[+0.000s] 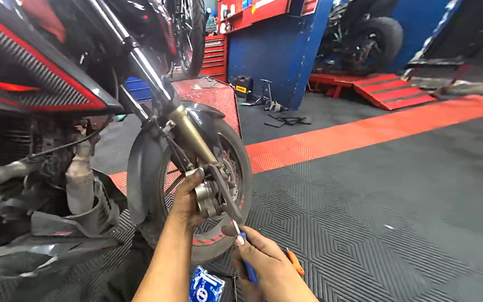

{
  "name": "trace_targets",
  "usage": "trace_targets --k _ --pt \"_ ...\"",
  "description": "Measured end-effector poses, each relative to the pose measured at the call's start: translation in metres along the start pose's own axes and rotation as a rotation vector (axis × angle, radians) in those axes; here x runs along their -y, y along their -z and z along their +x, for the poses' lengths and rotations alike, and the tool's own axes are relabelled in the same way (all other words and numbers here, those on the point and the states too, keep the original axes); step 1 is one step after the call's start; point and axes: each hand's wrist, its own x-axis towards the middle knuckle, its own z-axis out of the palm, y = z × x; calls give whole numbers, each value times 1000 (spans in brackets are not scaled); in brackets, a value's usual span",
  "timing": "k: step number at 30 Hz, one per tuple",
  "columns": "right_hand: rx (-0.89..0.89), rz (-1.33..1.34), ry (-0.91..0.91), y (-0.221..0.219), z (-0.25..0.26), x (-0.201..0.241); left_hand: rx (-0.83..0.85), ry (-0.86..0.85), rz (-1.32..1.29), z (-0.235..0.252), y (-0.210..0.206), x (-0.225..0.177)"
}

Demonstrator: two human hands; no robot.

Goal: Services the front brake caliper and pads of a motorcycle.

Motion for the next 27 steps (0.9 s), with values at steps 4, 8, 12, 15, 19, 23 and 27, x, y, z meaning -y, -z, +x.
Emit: trace_targets --k 4,8,12,15,19,23,27 --pt "55 171 -74 0 8 4 82 24 -51 4 7 2" --pt "78 -233 -135 8 17 14 105 65 59 6 12 -5" --pt "43 -745 -184 15 30 18 -32 88 200 2 13 -8" --pt "68 -970 -166 14 37 24 -79 87 282 -5 11 -15" --pt "84 -1291 -129 12 46 31 -224 98 357 -10 8 -19" --pt "49 -1488 -125 20 56 28 -299 122 419 -7 8 -18" --pt "31 -1724 -153 27 62 33 -360 158 534 -10 5 -22"
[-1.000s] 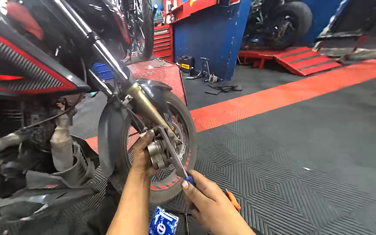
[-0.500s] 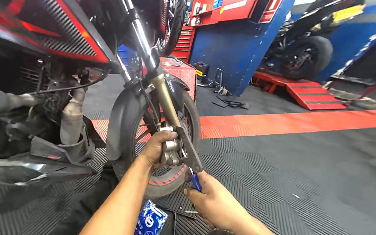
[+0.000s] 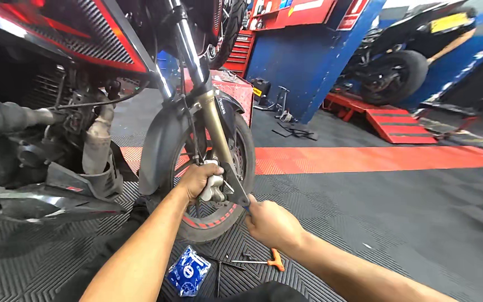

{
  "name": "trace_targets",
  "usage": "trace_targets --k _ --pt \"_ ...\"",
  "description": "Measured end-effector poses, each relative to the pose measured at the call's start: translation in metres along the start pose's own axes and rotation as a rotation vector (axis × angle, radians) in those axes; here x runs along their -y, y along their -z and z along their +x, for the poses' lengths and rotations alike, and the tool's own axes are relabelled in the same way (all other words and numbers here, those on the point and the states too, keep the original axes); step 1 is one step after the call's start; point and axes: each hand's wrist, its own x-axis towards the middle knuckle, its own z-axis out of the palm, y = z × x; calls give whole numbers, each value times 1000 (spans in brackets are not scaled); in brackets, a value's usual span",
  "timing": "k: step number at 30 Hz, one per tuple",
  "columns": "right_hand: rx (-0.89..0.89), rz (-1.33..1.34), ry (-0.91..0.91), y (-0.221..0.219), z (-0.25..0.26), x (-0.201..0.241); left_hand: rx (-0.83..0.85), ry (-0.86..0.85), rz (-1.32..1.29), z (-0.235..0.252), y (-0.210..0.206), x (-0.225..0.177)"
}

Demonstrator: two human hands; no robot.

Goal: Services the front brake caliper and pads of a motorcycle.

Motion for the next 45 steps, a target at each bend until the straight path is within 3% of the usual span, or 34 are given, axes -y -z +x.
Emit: trace_targets --k 3,6,8,10,13,20,24,31,34,45 --pt "-33 -71 13 -1 2 2 -28 3 23 2 5 1" --pt "-212 -220 109 5 6 -17 36 18 107 13 18 1" --pt "-367 -387 250 31 12 -35 139 29 143 6 26 -5" --pt "-444 -558 350 62 19 -33 139 16 60 -11 31 -6" --pt "-290 -587 271 87 1 -10 179 -22 -6 -10 38 -3" --pt "-91 -196 156 73 -46 -9 177 -36 -102 -8 11 -1" --pt "-81 -199 232 72 -46 -9 123 -5 -29 -3 12 0" --pt "-117 -228 160 74 -44 13 29 80 135 4 3 -13" --pt "-97 -219 145 68 -42 16 -39 2 91 11 -7 -3" --pt "-147 -179 104 62 -52 5 32 -187 44 13 -5 12"
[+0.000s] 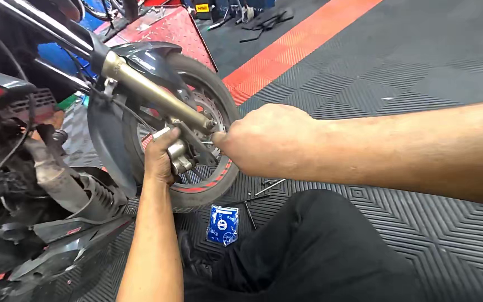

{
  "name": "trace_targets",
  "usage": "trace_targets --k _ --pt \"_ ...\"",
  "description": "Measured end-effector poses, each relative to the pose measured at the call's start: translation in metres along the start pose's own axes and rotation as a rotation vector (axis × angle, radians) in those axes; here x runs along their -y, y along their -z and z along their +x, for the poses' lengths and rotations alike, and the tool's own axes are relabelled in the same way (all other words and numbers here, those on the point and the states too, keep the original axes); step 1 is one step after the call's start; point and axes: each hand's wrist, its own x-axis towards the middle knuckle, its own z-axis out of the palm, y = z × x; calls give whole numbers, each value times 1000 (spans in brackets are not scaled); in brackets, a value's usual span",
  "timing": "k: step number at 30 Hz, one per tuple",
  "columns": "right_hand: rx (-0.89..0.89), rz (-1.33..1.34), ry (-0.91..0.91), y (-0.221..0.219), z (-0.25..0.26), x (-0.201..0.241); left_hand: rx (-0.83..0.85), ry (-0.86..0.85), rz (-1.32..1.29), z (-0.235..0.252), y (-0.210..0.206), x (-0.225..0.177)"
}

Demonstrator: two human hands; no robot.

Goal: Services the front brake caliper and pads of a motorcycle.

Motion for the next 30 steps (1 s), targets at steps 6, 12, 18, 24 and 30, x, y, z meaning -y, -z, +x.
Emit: trace_targets --k 6,12,18,24,30 --pt "-81 -6 22 -10 0 -4 -2 -54 -15 1 -3 2" --pt "-123 18 90 -21 5 -17 113 -166 -95 -4 1 0" --pt "-209 59 241 -63 27 -39 67 -181 -31 3 16 12" --pt "-356 -25 352 -79 46 -55 44 -219 -32 6 18 17" --pt "-374 -65 312 -72 48 -64 21 -211 -77 16 8 27"
